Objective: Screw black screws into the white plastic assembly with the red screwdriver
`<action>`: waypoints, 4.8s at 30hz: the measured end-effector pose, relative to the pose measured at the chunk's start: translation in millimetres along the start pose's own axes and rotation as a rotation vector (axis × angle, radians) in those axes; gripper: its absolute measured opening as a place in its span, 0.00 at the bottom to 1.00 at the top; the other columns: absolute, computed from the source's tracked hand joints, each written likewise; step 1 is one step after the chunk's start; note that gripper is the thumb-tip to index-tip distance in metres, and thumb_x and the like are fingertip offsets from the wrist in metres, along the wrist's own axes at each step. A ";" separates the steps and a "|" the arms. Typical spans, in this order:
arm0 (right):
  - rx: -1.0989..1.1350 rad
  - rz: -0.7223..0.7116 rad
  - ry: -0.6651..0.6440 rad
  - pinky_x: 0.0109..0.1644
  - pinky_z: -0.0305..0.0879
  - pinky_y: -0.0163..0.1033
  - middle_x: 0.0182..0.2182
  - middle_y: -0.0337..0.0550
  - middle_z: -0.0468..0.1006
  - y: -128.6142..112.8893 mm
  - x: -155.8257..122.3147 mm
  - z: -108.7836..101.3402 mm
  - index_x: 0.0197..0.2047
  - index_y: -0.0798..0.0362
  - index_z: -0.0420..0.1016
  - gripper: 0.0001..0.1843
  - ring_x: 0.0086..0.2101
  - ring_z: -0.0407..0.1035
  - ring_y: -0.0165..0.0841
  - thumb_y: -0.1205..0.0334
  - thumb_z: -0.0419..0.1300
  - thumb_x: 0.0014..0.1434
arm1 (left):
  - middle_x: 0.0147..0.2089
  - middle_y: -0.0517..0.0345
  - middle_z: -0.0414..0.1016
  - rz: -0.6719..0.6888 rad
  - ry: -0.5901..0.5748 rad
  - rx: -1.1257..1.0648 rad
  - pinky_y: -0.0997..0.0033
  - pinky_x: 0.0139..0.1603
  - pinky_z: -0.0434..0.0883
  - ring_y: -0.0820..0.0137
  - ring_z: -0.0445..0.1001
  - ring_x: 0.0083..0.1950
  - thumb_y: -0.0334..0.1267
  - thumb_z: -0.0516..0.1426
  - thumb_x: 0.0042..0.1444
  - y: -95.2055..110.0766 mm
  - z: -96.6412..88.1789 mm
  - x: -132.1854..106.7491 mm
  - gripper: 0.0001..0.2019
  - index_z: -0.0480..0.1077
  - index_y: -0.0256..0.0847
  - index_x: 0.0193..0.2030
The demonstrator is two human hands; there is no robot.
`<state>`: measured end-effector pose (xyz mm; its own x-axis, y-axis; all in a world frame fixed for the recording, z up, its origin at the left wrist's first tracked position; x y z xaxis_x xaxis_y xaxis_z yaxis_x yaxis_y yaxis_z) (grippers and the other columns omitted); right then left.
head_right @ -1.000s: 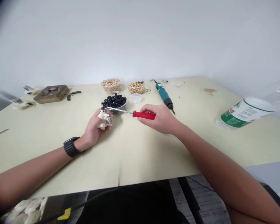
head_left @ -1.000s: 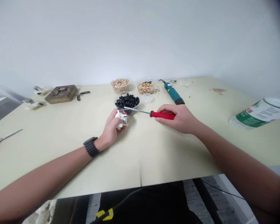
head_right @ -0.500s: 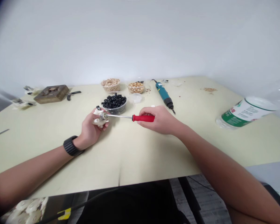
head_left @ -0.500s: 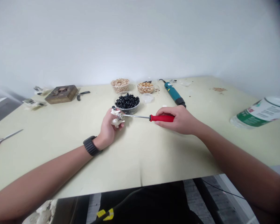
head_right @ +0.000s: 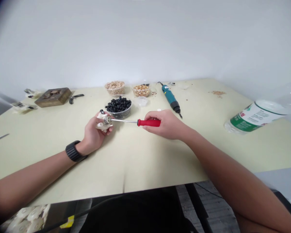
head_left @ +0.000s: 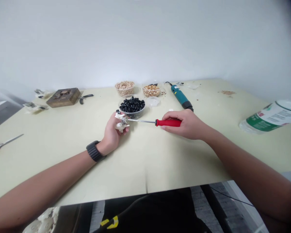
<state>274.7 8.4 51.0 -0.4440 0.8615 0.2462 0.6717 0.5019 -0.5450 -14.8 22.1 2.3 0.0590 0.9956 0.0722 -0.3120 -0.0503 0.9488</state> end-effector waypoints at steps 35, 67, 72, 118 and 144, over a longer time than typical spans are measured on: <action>0.020 0.050 -0.053 0.32 0.59 0.37 0.32 0.41 0.82 5.0 -0.7 3.5 0.43 0.50 0.84 0.16 0.28 0.67 0.30 0.46 0.66 0.64 | 0.41 0.58 0.76 0.034 0.014 0.047 0.70 0.20 0.59 0.72 0.70 0.25 0.41 0.58 0.50 -1.8 -0.9 -1.3 0.13 0.66 0.44 0.44; 0.323 0.063 0.164 0.25 0.58 0.36 0.27 0.39 0.77 -5.5 -3.7 -11.7 0.41 0.50 0.82 0.14 0.22 0.63 0.27 0.49 0.71 0.60 | 0.39 0.56 0.78 0.138 -0.045 0.028 0.73 0.17 0.60 0.71 0.70 0.24 0.39 0.58 0.50 -4.9 -0.1 -3.8 0.12 0.71 0.42 0.42; 0.138 -0.038 0.073 0.36 0.65 0.36 0.37 0.43 0.83 0.5 0.2 16.3 0.44 0.51 0.82 0.13 0.32 0.72 0.31 0.50 0.68 0.63 | 0.40 0.54 0.79 0.140 -0.095 0.012 0.72 0.17 0.63 0.69 0.74 0.23 0.44 0.58 0.55 -6.0 -1.1 -3.1 0.12 0.70 0.41 0.43; 0.139 -0.133 0.010 0.44 0.66 0.39 0.41 0.43 0.81 -10.0 -1.5 46.2 0.47 0.50 0.76 0.09 0.38 0.72 0.34 0.55 0.65 0.67 | 0.44 0.45 0.84 -0.016 -0.208 -0.112 0.65 0.22 0.74 0.60 0.82 0.27 0.56 0.55 0.63 -6.0 0.1 0.7 0.20 0.71 0.38 0.43; 0.215 -0.269 -0.119 0.46 0.69 0.41 0.41 0.45 0.82 -10.4 -1.9 45.9 0.45 0.50 0.79 0.06 0.40 0.73 0.35 0.63 0.65 0.64 | 0.42 0.46 0.83 -0.011 -0.231 -0.073 0.68 0.20 0.73 0.62 0.80 0.25 0.56 0.56 0.62 -5.8 3.1 -1.7 0.21 0.71 0.37 0.43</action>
<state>241.3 -2.0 19.4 -0.6627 0.6793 0.3153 0.3869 0.6710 -0.6325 -10.2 20.5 -2.3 0.2754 0.9513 0.1385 -0.3771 -0.0256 0.9258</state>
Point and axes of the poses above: each hand's wrist, its own x-axis towards the middle knuckle, its own z-axis out of the palm, y = z × x, the point moved 1 cm from there along x, towards the middle knuckle
